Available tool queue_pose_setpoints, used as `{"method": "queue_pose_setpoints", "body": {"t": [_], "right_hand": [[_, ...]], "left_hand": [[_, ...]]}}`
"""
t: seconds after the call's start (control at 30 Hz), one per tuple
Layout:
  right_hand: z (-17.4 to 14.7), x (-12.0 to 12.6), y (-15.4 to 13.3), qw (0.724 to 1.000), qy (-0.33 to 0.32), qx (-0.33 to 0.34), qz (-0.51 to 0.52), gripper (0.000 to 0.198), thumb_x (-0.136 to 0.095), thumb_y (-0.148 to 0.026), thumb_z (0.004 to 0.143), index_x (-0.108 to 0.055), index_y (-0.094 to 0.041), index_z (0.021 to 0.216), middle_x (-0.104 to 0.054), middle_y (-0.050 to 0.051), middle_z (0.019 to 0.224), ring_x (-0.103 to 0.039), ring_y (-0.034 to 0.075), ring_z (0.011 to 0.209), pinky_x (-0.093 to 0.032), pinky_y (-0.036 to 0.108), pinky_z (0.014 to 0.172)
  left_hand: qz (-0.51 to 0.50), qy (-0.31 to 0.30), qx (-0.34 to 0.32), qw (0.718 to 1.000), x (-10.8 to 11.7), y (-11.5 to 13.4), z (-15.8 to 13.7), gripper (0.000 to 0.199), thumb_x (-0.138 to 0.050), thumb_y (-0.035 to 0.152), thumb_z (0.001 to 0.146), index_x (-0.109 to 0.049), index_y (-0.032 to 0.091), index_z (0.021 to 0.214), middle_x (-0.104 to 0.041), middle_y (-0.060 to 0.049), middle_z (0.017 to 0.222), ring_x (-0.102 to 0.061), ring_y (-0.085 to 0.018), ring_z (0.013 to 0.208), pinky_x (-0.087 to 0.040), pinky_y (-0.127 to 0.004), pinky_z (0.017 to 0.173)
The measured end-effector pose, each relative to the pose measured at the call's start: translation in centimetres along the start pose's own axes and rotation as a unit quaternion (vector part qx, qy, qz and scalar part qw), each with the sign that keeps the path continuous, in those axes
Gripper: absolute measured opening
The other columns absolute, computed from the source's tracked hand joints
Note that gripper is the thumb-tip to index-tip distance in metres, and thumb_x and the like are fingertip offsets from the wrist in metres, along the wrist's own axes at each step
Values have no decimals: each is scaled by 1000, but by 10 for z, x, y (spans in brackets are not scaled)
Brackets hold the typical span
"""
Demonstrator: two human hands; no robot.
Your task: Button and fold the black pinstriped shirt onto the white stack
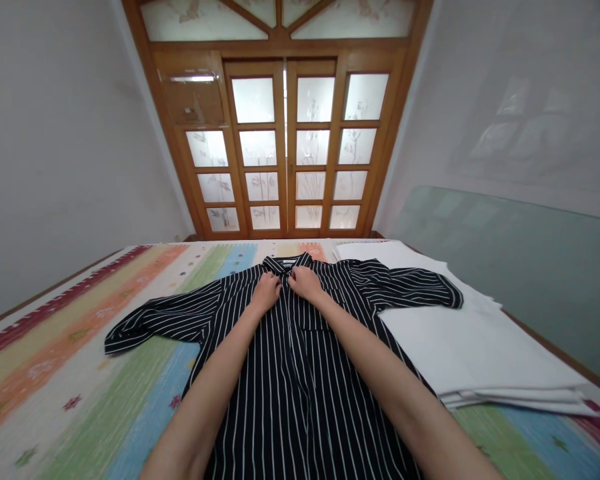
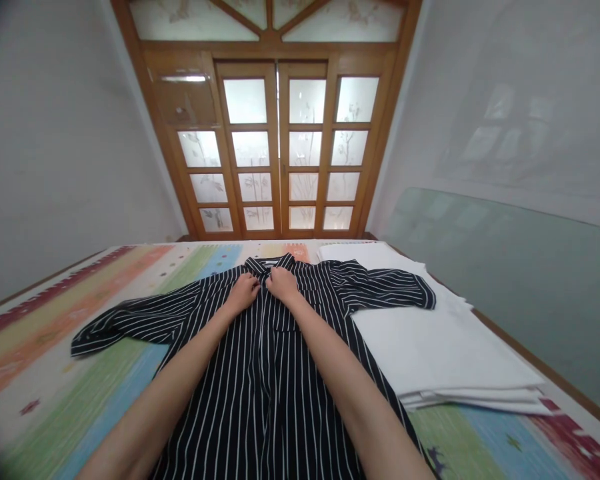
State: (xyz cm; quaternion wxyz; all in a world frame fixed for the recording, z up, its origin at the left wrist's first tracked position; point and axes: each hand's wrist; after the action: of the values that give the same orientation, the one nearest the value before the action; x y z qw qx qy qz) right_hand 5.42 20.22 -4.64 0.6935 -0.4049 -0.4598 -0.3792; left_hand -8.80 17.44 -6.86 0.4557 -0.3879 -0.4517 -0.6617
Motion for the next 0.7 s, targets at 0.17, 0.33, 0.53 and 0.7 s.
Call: {"method": "queue_pose_setpoints", "body": {"t": [0.17,0.33,0.53,0.7], "right_hand": [[-10,-4,-18,998,-42,-52,-7,30,-49,-31,90,-68,-12,105,-66,18,111,-63,27,103,-47,33,84],[-14,-1,-21,994,-44,-103,9,31,-58,-33,87,-67,-13,109,-66,20,112,-64,28,104,-49,33,83],[-16,-1,-24,994,-33,-108,0,32,-59,-36,86,-68,-14,106,-66,20,110,-64,28,103,-49,34,83],[-16,-3,-22,996,-27,-82,-5,33,-59,-39,83,-69,-14,103,-68,18,107,-64,29,101,-49,35,80]], "left_hand": [[-9,-13,24,1000,-4,14,-6,28,-46,15,87,-74,17,86,-64,-13,94,-59,-23,97,-46,-33,90],[-20,-8,60,998,-6,22,-9,31,-46,14,85,-76,19,87,-66,-12,92,-60,-23,96,-47,-32,88],[-35,11,93,995,-11,27,-14,35,-42,11,85,-75,19,95,-66,-12,96,-61,-22,97,-45,-31,87],[-46,16,123,991,-16,27,-9,32,-45,15,86,-70,17,106,-64,-13,104,-61,-22,99,-44,-31,87]]}}
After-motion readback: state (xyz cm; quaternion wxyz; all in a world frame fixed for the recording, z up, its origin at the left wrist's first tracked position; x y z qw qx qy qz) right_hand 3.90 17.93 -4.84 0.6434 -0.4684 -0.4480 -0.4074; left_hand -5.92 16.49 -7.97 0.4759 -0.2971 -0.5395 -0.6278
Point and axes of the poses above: each hand's wrist, its own z-axis towards the middle knuckle, its own x-axis out of the back of the hand, y = z × x
